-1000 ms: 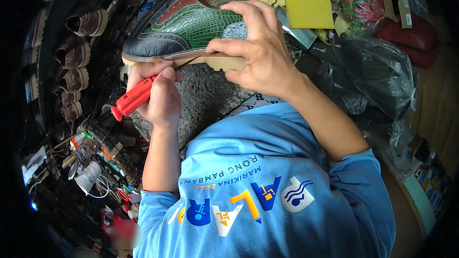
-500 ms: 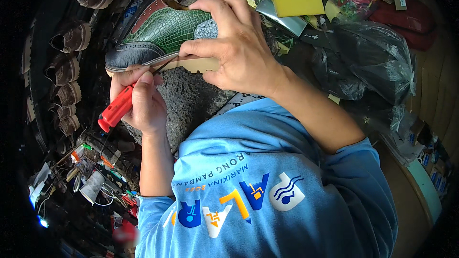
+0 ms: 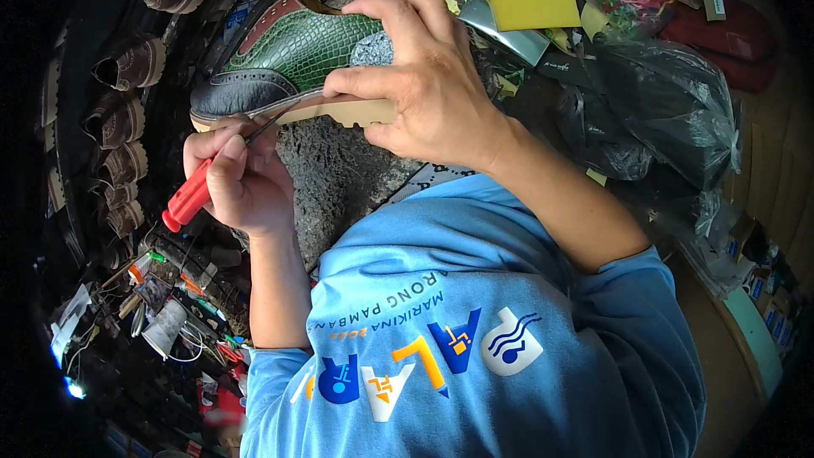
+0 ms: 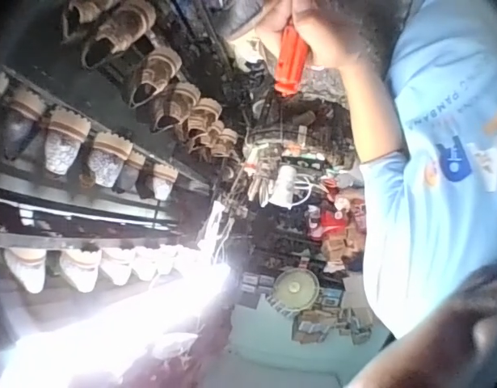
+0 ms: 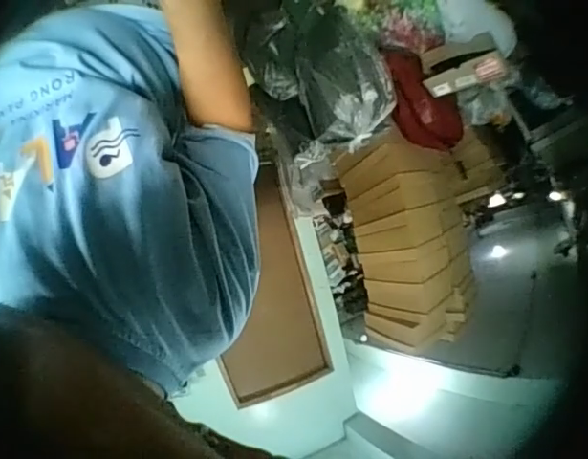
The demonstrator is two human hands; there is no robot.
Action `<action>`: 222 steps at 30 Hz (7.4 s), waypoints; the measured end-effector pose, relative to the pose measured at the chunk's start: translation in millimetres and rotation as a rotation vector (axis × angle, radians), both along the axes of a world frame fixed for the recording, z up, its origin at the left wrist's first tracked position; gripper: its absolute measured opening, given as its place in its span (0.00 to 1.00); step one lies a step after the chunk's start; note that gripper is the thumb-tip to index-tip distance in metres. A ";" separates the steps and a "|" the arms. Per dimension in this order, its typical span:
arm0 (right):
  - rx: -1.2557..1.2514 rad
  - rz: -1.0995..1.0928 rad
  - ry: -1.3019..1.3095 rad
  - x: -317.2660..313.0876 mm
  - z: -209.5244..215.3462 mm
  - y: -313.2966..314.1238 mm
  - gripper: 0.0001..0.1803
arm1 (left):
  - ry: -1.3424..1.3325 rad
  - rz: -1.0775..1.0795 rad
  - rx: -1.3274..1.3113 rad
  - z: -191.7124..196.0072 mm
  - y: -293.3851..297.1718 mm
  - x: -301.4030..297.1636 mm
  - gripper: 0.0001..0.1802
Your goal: Using a manual tool to detail or clean the welt area of a leather shoe.
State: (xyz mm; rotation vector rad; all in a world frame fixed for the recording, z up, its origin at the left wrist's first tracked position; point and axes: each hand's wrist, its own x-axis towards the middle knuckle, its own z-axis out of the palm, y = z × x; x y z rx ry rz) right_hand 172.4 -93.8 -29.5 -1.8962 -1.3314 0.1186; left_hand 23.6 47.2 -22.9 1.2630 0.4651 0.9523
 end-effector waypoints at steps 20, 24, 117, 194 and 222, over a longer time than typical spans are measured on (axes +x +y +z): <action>-0.116 0.084 -0.083 1.2 12.9 4.9 0.26 | -0.126 0.048 -0.144 -5.4 -0.8 -0.1 0.06; -0.121 0.089 -0.104 -0.1 14.5 7.0 0.25 | -0.151 0.043 -0.162 -4.7 0.8 -1.3 0.06; -0.133 0.063 -0.075 0.7 10.8 5.0 0.27 | -0.015 0.048 -0.077 -0.7 6.6 -4.0 0.06; -0.117 -0.027 -0.009 6.6 13.6 10.1 0.25 | 0.094 -0.013 -0.554 -15.5 -30.6 -118.8 0.25; -0.237 0.025 -0.106 -1.5 21.2 17.1 0.24 | 0.534 0.477 -0.207 -42.7 21.4 -164.2 0.04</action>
